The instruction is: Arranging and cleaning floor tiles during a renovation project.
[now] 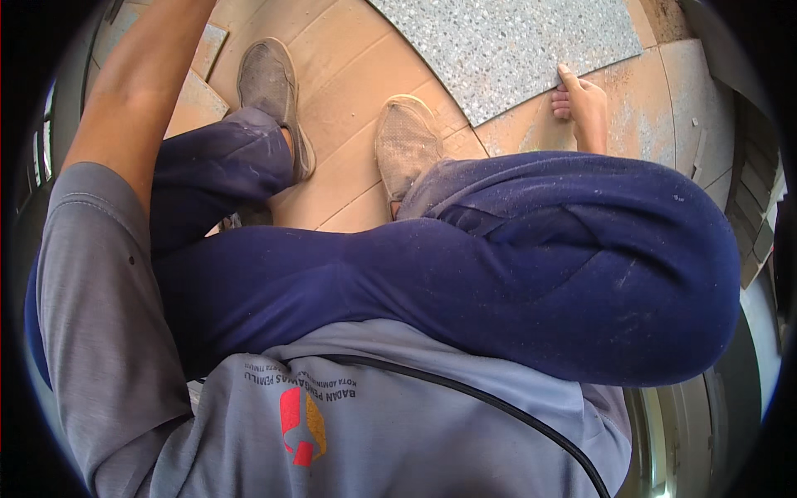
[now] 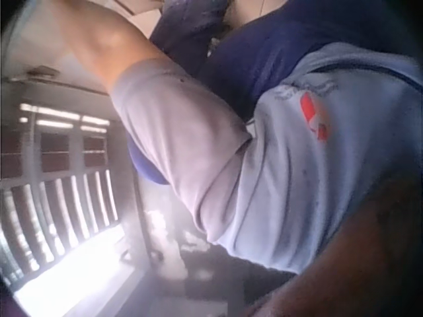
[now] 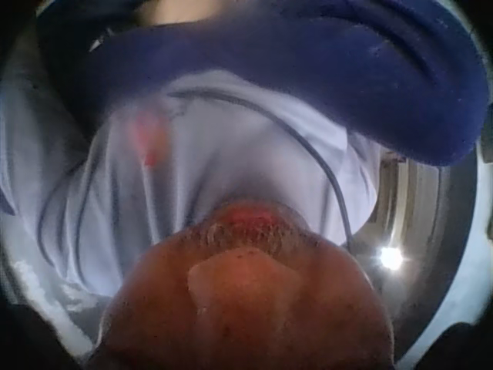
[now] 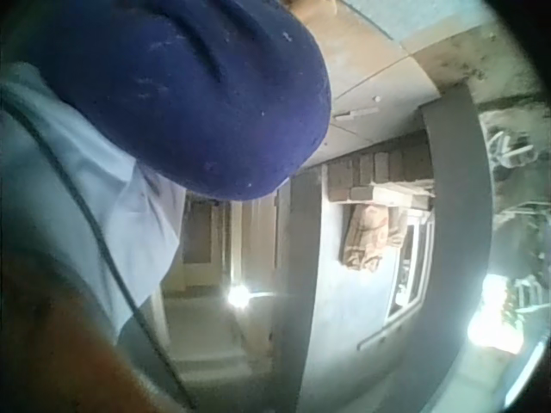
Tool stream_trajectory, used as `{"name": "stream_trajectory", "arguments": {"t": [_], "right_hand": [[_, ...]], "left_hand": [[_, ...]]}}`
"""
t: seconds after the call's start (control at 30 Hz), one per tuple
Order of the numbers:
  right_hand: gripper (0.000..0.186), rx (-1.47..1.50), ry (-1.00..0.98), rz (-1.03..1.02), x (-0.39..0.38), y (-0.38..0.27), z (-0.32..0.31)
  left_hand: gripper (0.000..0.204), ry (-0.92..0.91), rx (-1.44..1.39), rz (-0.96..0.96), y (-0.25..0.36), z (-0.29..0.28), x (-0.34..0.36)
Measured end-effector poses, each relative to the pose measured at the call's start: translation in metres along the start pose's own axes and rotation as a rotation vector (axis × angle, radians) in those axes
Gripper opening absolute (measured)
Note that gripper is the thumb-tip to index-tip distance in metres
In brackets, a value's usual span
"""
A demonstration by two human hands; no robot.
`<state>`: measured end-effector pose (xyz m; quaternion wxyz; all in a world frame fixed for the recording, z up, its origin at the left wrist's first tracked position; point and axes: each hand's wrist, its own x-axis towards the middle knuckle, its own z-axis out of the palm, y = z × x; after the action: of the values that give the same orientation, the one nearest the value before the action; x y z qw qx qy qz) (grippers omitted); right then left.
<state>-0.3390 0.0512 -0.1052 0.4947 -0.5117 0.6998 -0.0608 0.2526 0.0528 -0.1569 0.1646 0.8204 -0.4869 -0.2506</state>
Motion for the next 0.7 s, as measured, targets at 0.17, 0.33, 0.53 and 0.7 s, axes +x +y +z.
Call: {"name": "stream_trajectory", "arguments": {"t": [0.17,0.33,0.53,0.7], "right_hand": [[0.032,0.103,0.043,-0.049,-0.004,0.015,-0.003],[0.028,0.181,0.031,-0.123,-0.004,0.017,0.02],[0.028,0.201,0.023,-0.173,-0.01,0.001,0.024],[0.028,0.17,0.072,-0.173,-0.008,0.017,0.013]], "left_hand": [[0.02,-0.018,-0.273,-0.074,-0.008,0.034,0.008],[0.006,-0.13,0.184,0.098,-0.051,-0.006,0.036],[0.012,-0.06,0.336,0.11,-0.058,-0.04,0.039],[0.006,-0.134,-0.084,-0.047,-0.024,0.012,0.032]]}}
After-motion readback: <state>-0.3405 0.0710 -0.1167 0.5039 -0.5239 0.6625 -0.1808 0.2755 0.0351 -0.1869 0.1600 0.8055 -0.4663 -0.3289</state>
